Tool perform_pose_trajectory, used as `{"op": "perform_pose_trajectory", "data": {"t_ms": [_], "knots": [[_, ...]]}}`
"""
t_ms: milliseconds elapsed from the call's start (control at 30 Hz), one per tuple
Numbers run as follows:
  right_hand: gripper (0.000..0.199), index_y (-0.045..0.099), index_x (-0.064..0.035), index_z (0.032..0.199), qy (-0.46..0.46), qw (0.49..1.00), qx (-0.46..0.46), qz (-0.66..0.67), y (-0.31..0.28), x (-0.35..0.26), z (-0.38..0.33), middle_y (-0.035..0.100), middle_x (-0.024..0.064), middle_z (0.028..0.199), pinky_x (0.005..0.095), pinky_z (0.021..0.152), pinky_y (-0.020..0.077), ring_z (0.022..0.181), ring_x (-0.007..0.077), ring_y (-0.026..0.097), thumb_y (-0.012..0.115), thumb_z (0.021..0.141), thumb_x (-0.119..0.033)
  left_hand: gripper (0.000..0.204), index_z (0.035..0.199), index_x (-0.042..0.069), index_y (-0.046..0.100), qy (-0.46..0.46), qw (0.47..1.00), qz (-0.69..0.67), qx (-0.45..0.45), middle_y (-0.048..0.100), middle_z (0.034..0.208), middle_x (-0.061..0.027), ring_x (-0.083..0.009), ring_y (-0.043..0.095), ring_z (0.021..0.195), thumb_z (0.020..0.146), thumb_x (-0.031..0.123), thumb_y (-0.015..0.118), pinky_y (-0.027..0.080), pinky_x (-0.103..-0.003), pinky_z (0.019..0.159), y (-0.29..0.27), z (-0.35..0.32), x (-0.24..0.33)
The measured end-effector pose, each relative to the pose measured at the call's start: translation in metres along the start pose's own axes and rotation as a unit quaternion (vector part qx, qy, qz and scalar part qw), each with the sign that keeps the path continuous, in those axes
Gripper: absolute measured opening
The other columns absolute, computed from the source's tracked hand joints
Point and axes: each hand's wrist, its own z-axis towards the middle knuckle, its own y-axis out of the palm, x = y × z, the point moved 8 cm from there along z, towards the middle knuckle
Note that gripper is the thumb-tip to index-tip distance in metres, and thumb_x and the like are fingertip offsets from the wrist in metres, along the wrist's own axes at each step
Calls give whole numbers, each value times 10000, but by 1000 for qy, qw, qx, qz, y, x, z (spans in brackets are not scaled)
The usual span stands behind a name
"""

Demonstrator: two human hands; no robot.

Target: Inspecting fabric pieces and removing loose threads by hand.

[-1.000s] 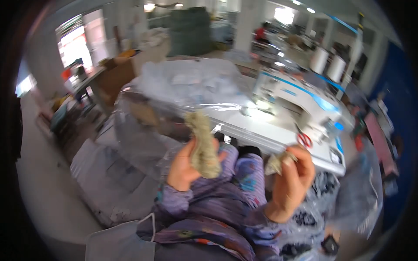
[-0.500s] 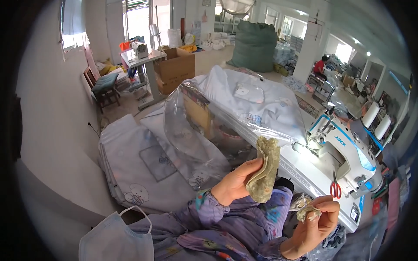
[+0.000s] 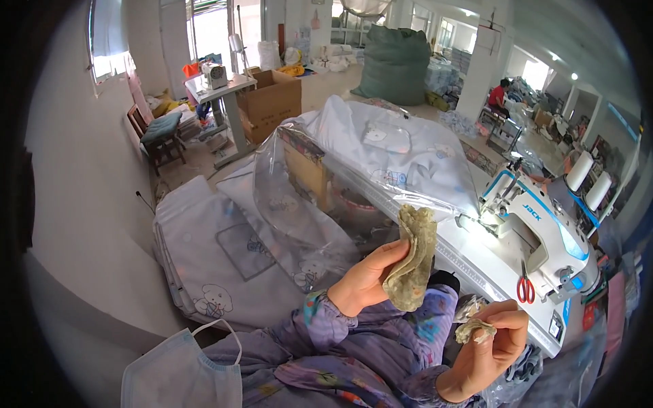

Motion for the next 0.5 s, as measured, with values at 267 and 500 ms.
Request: {"op": "perform_pose_trajectory", "data": {"t_ms": [267, 500], "knots": [[331, 502, -22, 877, 46, 999, 11, 1, 0, -2, -4, 509, 96, 801, 226, 597, 367, 657, 117, 460, 767, 814, -209, 324, 1212, 46, 596, 3, 1000, 4, 11, 668, 1112, -68, -182, 663, 987, 1013, 296, 539, 552, -349, 855, -3, -1, -1], [278, 480, -7, 910, -25, 1000, -11, 14, -5, -5, -9, 484, 90, 821, 218, 524, 342, 635, 123, 442, 715, 841, -138, 339, 1211, 28, 581, 5, 1000, 8, 25, 670, 1108, -74, -173, 658, 982, 988, 284, 582, 537, -342, 877, -4, -2, -5]]}}
